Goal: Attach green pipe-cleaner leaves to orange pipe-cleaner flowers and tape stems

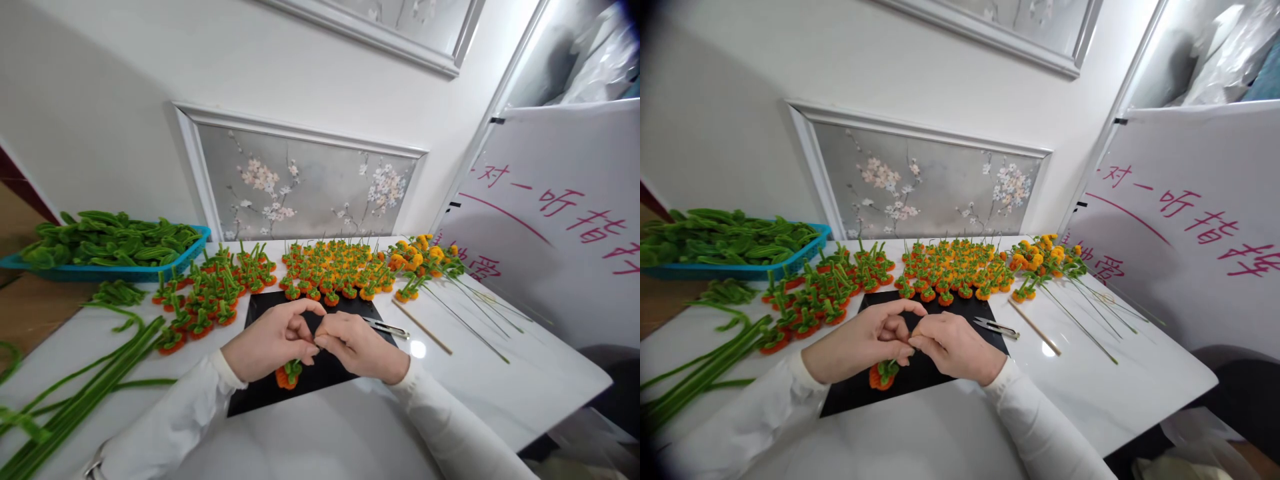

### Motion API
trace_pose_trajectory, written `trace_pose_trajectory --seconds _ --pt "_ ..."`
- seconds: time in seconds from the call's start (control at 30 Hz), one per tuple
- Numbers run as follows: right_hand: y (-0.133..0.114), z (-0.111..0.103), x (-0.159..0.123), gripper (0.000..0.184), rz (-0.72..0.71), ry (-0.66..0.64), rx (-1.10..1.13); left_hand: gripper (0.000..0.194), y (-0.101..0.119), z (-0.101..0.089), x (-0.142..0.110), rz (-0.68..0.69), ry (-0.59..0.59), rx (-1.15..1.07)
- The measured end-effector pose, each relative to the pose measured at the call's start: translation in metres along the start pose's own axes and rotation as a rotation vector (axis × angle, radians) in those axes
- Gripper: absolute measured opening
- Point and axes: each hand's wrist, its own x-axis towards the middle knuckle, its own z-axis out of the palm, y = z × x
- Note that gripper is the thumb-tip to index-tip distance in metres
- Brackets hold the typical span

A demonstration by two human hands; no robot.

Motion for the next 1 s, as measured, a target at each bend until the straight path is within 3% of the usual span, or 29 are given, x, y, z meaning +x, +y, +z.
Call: trace_pose_trajectory --seconds 0.47,0.73,1.0 --pt "0.004 0.003 0.000 0.023 -0.071 0.050 0.012 0.039 -0.008 -0.009 0.002 -0.007 -0.196 -0.205" --pt "0.006 0.007 -0.001 0.022 -0.037 0.085 -0.123 0.037 -0.009 -0.006 0.005 -0.016 -0.083 -0.141" --pt "0.007 0.006 0.000 0.023 -0.127 0.065 -0.076 0.036 -0.007 -0.011 0.003 -0.012 -0.112 -0.168"
